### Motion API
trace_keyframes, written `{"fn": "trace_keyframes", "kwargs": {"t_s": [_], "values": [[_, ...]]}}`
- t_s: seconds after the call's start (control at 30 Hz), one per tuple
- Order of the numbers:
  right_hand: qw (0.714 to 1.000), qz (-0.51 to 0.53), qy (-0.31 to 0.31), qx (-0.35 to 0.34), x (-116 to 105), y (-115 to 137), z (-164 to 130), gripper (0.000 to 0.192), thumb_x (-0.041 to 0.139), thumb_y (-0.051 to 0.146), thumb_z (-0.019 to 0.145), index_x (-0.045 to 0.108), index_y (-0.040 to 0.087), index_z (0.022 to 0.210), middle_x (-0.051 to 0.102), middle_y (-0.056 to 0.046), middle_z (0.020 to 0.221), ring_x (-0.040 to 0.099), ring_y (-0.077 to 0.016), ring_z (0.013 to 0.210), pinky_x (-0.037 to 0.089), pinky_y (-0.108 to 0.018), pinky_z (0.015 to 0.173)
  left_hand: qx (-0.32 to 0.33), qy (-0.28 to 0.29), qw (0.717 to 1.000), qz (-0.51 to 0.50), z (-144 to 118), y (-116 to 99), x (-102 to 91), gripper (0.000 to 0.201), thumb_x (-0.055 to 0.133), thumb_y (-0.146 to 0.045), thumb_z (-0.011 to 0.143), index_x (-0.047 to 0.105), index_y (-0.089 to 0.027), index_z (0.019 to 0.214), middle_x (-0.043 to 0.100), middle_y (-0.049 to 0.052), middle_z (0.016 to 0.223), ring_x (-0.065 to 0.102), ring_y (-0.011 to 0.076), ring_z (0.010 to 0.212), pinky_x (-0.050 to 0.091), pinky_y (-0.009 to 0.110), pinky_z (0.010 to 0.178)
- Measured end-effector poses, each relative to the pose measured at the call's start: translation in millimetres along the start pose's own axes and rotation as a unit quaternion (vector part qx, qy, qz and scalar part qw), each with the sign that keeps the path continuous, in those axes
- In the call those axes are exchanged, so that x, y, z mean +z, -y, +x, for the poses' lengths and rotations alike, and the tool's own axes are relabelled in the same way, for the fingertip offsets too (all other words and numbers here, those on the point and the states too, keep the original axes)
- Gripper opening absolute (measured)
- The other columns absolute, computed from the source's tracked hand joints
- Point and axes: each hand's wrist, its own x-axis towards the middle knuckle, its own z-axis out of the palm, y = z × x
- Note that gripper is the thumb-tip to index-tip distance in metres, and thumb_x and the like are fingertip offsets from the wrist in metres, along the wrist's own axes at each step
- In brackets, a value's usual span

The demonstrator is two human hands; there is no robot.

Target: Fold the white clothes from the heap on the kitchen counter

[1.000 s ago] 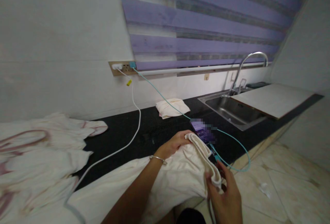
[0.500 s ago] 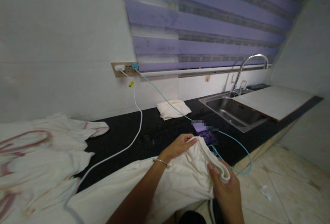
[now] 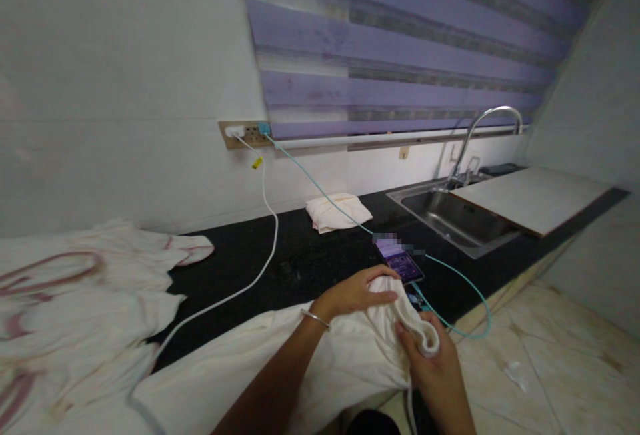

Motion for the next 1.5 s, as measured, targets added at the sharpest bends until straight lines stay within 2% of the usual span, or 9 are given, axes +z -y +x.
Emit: {"fn": "trace_keyframes", "kwargs": {"t_s": [0.1, 0.27, 0.47, 0.7, 0.83, 1.0, 1.2, 1.33, 1.5], "values": [[1.0, -0.002, 0.016, 0.007, 0.0, 7.3, -3.8, 0.04, 0.074, 0.056, 0.075, 0.065, 0.02, 0.09, 0.067, 0.0, 0.072, 0.061, -0.0194, 0.065, 0.049, -0.028, 0.062, 0.019, 0.003, 0.998, 0.055, -0.1, -1.6, 0.2, 0.033, 0.066, -0.047, 0.093, 0.066, -0.02, 0.111, 0.066, 0.006, 0.113, 0.058, 0.0202, 0.11, 0.042, 0.033, 0.104], [0.998, 0.033, 0.049, 0.027, -5.1, 16.5, -7.3, 0.053, 0.071, 0.065, 0.074, 0.07, 0.019, 0.1, 0.075, -0.009, 0.093, 0.069, -0.0264, 0.087, 0.056, -0.033, 0.074, 0.022, -0.052, 0.994, 0.09, 1.6, 1.4, -0.3, 0.035, 0.054, -0.049, 0.1, 0.063, -0.019, 0.116, 0.068, 0.007, 0.115, 0.06, 0.0201, 0.11, 0.043, 0.034, 0.104], [0.992, 0.046, 0.106, 0.057, -25.0, 2.9, 4.4, 0.055, 0.072, 0.073, 0.071, 0.07, 0.019, 0.081, 0.067, -0.003, 0.072, 0.063, -0.0196, 0.068, 0.051, -0.026, 0.06, 0.021, -0.078, 0.99, 0.114, 1.9, -0.9, 0.6, 0.041, 0.043, -0.048, 0.104, 0.068, -0.021, 0.124, 0.07, 0.007, 0.127, 0.062, 0.0214, 0.12, 0.045, 0.031, 0.1], [0.998, -0.014, 0.023, 0.055, -12.7, 1.3, 0.4, 0.053, 0.072, 0.071, 0.072, 0.067, 0.019, 0.076, 0.061, -0.001, 0.063, 0.057, -0.0177, 0.061, 0.045, -0.025, 0.055, 0.003, -0.095, 0.98, 0.176, 1.4, 0.1, 4.6, 0.045, 0.039, -0.054, 0.104, 0.068, -0.021, 0.115, 0.074, 0.003, 0.104, 0.066, 0.0185, 0.094, 0.046, 0.028, 0.088], [0.997, -0.072, 0.001, 0.038, -10.5, -2.0, 1.9, 0.051, 0.069, 0.071, 0.074, 0.067, 0.02, 0.076, 0.064, -0.002, 0.066, 0.057, -0.0192, 0.064, 0.046, -0.027, 0.059, -0.008, -0.11, 0.973, 0.203, 1.6, 0.9, 4.0, 0.048, 0.033, -0.052, 0.106, 0.067, -0.022, 0.12, 0.075, 0.005, 0.109, 0.067, 0.0198, 0.099, 0.044, 0.028, 0.091], [0.997, -0.016, -0.043, 0.062, -14.9, -1.9, -2.9, 0.055, 0.059, 0.072, 0.081, 0.07, 0.019, 0.084, 0.069, -0.004, 0.073, 0.061, -0.0221, 0.07, 0.048, -0.028, 0.061, -0.016, -0.093, 0.968, 0.231, 1.6, 3.1, 3.0, 0.048, 0.04, -0.056, 0.103, 0.072, -0.02, 0.111, 0.076, 0.005, 0.104, 0.066, 0.0199, 0.091, 0.045, 0.027, 0.084], [0.996, 0.025, -0.054, 0.07, -13.0, 3.2, -7.6, 0.06, 0.056, 0.073, 0.085, 0.076, 0.018, 0.098, 0.077, -0.01, 0.099, 0.069, -0.0287, 0.097, 0.054, -0.032, 0.084, -0.007, -0.082, 0.965, 0.25, 4.0, 11.3, 2.6, 0.046, 0.042, -0.055, 0.103, 0.07, -0.019, 0.105, 0.074, 0.003, 0.094, 0.064, 0.0175, 0.082, 0.042, 0.027, 0.076], [0.993, 0.012, -0.056, 0.106, -14.5, -0.4, -4.6, 0.064, 0.056, 0.075, 0.085, 0.077, 0.016, 0.094, 0.077, -0.009, 0.092, 0.069, -0.0301, 0.095, 0.054, -0.032, 0.081, -0.024, -0.096, 0.96, 0.26, 7.1, 20.6, 1.9, 0.049, 0.035, -0.051, 0.105, 0.067, -0.018, 0.09, 0.068, 0.001, 0.081, 0.058, 0.0155, 0.073, 0.039, 0.027, 0.069], [0.992, 0.033, -0.058, 0.105, -16.5, -9.0, -3.4, 0.064, 0.059, 0.075, 0.083, 0.076, 0.014, 0.091, 0.075, -0.008, 0.081, 0.068, -0.029, 0.087, 0.054, -0.032, 0.074, -0.032, -0.1, 0.97, 0.221, 8.4, 19.7, 1.8, 0.046, 0.035, -0.051, 0.105, 0.067, -0.018, 0.095, 0.07, 0.002, 0.087, 0.061, 0.017, 0.082, 0.042, 0.028, 0.076]]}}
